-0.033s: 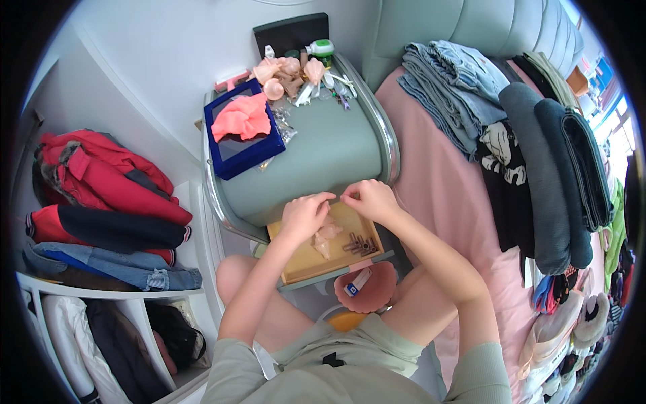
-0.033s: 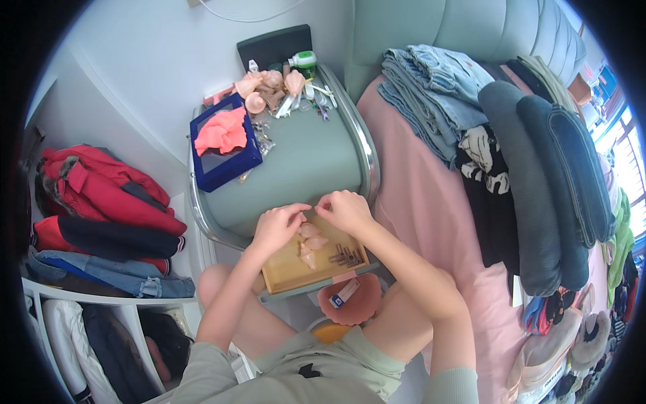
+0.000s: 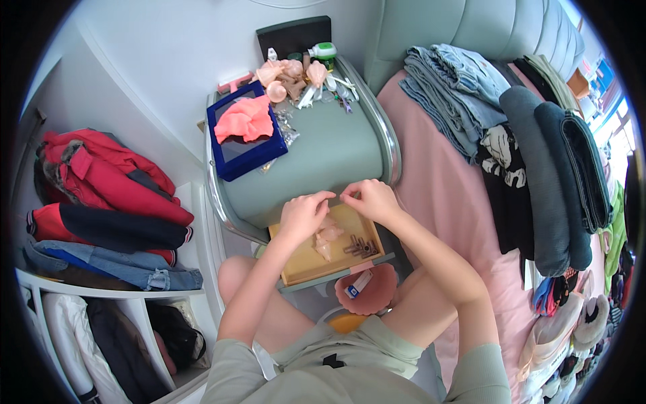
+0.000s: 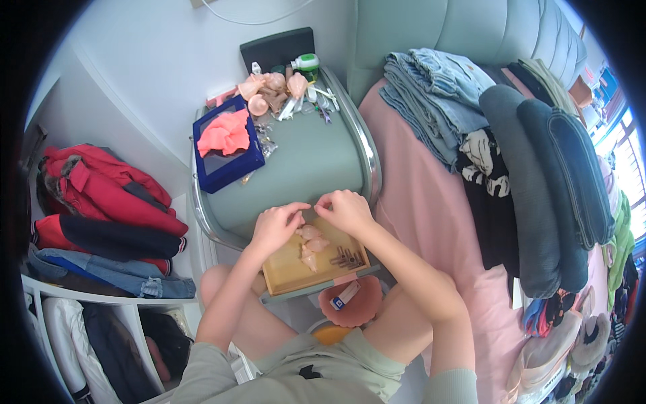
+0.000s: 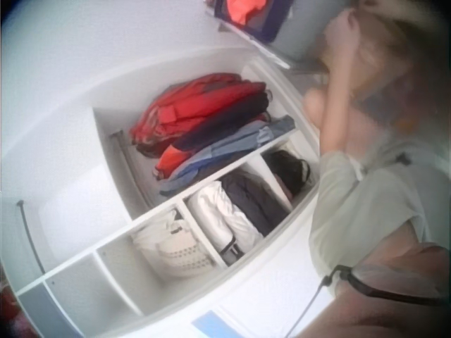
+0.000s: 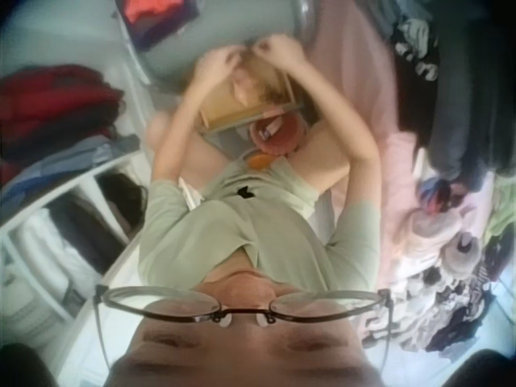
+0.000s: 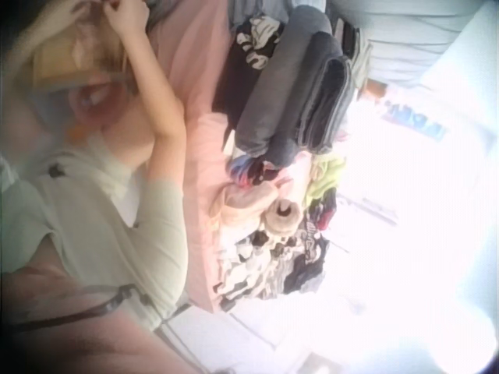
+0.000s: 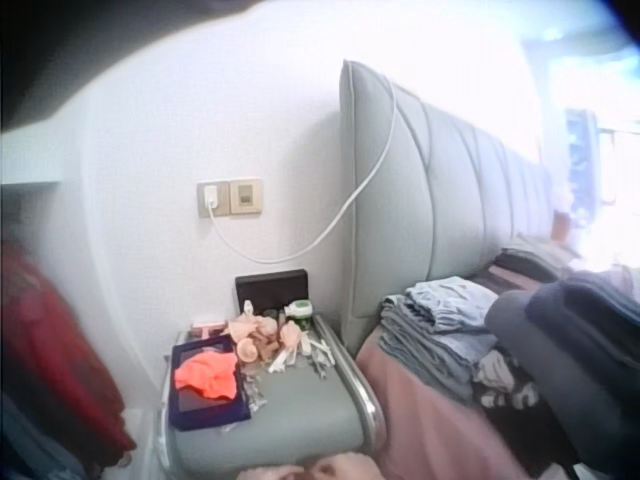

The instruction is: The person assembles components of a doll by hand, retrieving plastic limbs and a torso from a drawer and joining them together while sitting at a nightstand.

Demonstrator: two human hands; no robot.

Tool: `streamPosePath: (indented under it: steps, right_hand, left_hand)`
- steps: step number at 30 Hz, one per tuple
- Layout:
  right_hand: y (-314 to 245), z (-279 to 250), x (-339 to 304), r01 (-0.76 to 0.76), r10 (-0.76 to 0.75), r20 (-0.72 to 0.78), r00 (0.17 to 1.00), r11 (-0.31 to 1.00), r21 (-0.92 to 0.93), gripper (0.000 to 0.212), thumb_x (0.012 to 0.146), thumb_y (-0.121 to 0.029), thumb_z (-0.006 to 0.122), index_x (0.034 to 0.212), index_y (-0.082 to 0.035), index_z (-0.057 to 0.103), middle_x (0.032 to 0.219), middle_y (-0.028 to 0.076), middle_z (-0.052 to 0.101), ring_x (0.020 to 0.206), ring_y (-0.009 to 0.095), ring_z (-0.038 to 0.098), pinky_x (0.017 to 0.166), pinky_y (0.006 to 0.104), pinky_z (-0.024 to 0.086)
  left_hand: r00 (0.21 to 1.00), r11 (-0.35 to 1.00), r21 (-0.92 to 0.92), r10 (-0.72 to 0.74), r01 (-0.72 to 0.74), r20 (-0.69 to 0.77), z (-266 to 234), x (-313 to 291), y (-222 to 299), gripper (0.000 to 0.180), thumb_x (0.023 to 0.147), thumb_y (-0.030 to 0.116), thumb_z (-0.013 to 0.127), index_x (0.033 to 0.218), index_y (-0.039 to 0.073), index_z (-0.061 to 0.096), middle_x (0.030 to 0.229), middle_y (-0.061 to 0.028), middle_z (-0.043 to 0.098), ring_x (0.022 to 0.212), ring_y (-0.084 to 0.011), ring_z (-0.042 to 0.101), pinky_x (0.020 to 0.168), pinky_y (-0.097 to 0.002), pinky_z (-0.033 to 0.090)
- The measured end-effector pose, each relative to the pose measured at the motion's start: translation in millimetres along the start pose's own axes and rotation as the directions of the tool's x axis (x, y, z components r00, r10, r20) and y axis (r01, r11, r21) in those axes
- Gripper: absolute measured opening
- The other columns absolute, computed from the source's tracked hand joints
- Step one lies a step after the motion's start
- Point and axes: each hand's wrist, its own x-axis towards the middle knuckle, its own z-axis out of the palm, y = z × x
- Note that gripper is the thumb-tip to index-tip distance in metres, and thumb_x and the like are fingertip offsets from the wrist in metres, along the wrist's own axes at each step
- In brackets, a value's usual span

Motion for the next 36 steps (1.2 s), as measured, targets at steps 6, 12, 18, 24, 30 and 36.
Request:
streamPosePath:
  steps: [6, 12, 18, 24, 30, 36]
  right_hand:
    - [-17.4, -14.1, 22.4, 0.060, -0.037, -0.117, 0.992, 0.978, 0.198, 0.019, 0.074, -0.026, 0.059, 0.079, -0.011, 0.067, 0.071, 0.007, 0.065, 0.064, 0.022, 0.063, 0.061, 0.0336, 0.049]
    - [-13.0, -8.1, 72.0, 0.110, -0.032, -0.248, 0.968, 0.945, 0.308, 0.019, 0.074, -0.022, 0.057, 0.086, -0.010, 0.067, 0.077, 0.007, 0.065, 0.066, 0.021, 0.063, 0.062, 0.0336, 0.049]
    - [-6.4, -14.0, 116.9, 0.124, -0.019, -0.295, 0.955, 0.931, 0.342, 0.022, 0.073, -0.018, 0.055, 0.091, -0.010, 0.065, 0.083, 0.006, 0.065, 0.068, 0.022, 0.064, 0.063, 0.0336, 0.049]
    - [7.5, -29.8, 162.7, 0.125, 0.001, -0.366, 0.931, 0.939, 0.319, 0.029, 0.072, -0.016, 0.056, 0.099, -0.009, 0.062, 0.092, 0.007, 0.064, 0.073, 0.022, 0.063, 0.068, 0.0338, 0.049]
    - [23.5, -41.0, 213.0, 0.143, -0.004, -0.438, 0.899, 0.948, 0.285, 0.034, 0.072, -0.015, 0.056, 0.105, -0.006, 0.058, 0.097, 0.011, 0.062, 0.075, 0.023, 0.062, 0.069, 0.0348, 0.048]
    - [17.7, -46.3, 252.0, 0.175, -0.092, -0.509, 0.856, 0.977, 0.118, 0.047, 0.071, -0.020, 0.058, 0.116, -0.009, 0.050, 0.108, 0.015, 0.055, 0.094, 0.030, 0.056, 0.079, 0.0386, 0.045]
  left_hand:
    - [0.996, 0.981, -0.190, -0.060, 0.046, -0.067, -32.1, 17.9, 10.7, 0.024, 0.081, 0.009, 0.048, 0.102, 0.012, 0.059, 0.073, -0.0054, 0.064, 0.063, -0.0188, 0.061, 0.059, -0.0299, 0.048]
    - [0.966, 0.878, -0.479, -0.118, -0.006, -0.228, -11.4, 57.8, 1.3, 0.038, 0.077, 0.002, 0.049, 0.115, 0.007, 0.048, 0.103, -0.0088, 0.057, 0.080, -0.0189, 0.059, 0.072, -0.0305, 0.047]
    - [0.948, 0.825, -0.564, -0.154, -0.031, -0.278, 2.8, 100.9, -17.2, 0.047, 0.078, -0.001, 0.047, 0.123, 0.005, 0.040, 0.115, -0.0107, 0.049, 0.087, -0.0159, 0.056, 0.076, -0.0266, 0.045]
    - [0.964, 0.722, -0.691, -0.172, -0.018, -0.205, 16.2, 132.4, -44.3, 0.059, 0.077, -0.005, 0.042, 0.133, 0.007, 0.025, 0.124, -0.0131, 0.040, 0.090, -0.0158, 0.056, 0.071, -0.0237, 0.044]
    - [0.951, 0.507, -0.861, -0.288, 0.052, -0.112, 8.4, 171.7, -37.0, 0.062, 0.079, -0.001, 0.041, 0.135, 0.005, 0.015, 0.124, -0.0152, 0.040, 0.093, -0.0201, 0.056, 0.075, -0.0285, 0.046]
    - [0.942, 0.363, -0.930, -0.329, 0.055, -0.072, 5.0, 205.9, -31.9, 0.066, 0.079, 0.000, 0.040, 0.137, 0.006, 0.010, 0.125, -0.0157, 0.040, 0.096, -0.0218, 0.056, 0.078, -0.0305, 0.047]
